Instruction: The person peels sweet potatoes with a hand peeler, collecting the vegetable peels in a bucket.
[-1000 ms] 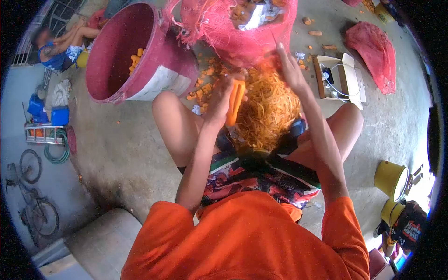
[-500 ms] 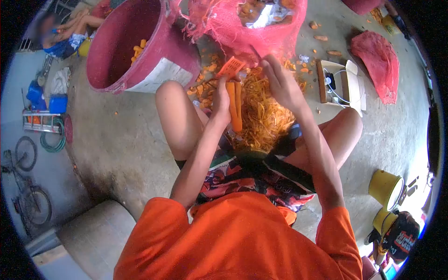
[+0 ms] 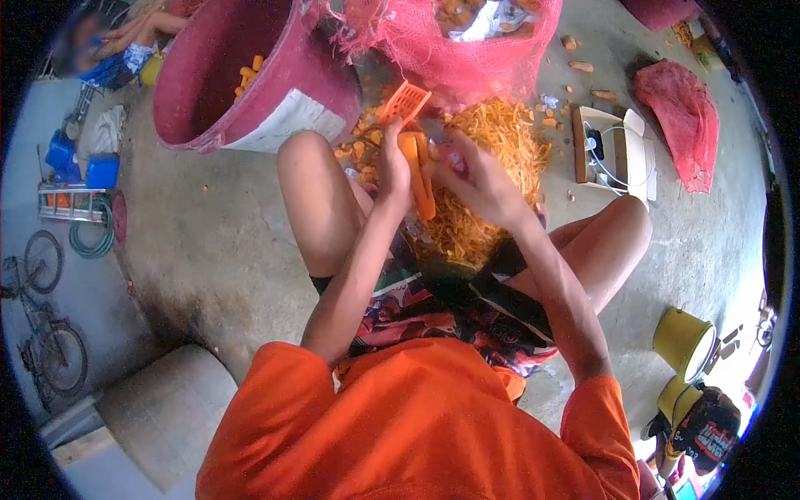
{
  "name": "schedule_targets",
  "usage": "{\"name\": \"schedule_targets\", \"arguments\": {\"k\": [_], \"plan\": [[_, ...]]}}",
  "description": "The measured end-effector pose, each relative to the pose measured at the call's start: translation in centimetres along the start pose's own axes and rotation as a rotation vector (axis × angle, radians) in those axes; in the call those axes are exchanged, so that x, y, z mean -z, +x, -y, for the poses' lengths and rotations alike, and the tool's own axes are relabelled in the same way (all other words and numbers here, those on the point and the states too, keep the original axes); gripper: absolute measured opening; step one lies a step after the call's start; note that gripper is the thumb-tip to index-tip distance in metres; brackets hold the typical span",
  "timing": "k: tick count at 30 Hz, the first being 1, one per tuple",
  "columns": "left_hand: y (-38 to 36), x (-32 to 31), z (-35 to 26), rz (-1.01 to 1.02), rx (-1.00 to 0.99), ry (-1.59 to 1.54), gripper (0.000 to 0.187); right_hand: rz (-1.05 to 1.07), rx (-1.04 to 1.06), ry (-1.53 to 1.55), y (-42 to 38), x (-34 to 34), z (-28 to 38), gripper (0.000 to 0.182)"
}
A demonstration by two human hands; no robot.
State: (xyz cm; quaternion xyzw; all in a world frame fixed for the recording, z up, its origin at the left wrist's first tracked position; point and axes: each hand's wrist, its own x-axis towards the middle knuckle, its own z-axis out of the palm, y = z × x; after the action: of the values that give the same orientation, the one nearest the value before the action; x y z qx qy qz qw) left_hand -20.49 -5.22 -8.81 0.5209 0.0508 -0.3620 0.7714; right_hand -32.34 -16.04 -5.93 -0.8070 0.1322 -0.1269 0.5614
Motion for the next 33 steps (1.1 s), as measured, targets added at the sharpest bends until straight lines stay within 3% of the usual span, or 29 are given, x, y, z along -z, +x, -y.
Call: {"name": "schedule_targets", "arguments": {"k": [2, 3, 5, 8, 18, 27, 28, 30, 33], "plan": [[0.1, 0.2, 0.0, 0.0, -0.046, 0.047, 0.043, 0.087, -0.017, -0.309, -0.4, 0.5, 1.3, 0.07], [0.4, 0.4, 0.0, -0.01, -0.106, 0.092, 0.042, 0.089, -0.02, -0.308, -0.5, 0.4, 1.5, 0.07], [0.5, 0.7, 0.3, -0.011, -0.107, 0.09, 0.042, 0.081, -0.061, -0.368, -0.6, -0.1, 1.8, 0.091], [0.6, 0.8, 0.5, -0.023, -0.115, 0.067, 0.041, 0.05, -0.02, -0.369, -0.6, -0.9, 0.8, 0.096], [1.1, 1.7, 0.9, -0.001, -0.131, 0.123, 0.041, 0.08, -0.047, -0.464, -0.7, -1.5, 0.3, 0.096], [2.5, 2.6, 1.2, -0.002, -0.375, 0.275, 0.04, 0.132, -0.057, -0.483, -0.8, -2.2, 1.0, 0.071], [2.4, 2.6, 1.1, -0.001, -0.374, 0.276, 0.04, 0.142, -0.101, -0.509, -0.8, -2.5, 0.7, 0.071], [2.3, 2.6, 0.7, 0.004, -0.193, 0.12, 0.04, 0.152, -0.144, -0.535, -0.9, -2.8, 0.3, 0.07], [2.0, 2.4, 0.6, 0.004, -0.184, 0.131, 0.04, 0.185, -0.143, -0.524, -1.2, -2.8, 0.4, 0.07]]}}
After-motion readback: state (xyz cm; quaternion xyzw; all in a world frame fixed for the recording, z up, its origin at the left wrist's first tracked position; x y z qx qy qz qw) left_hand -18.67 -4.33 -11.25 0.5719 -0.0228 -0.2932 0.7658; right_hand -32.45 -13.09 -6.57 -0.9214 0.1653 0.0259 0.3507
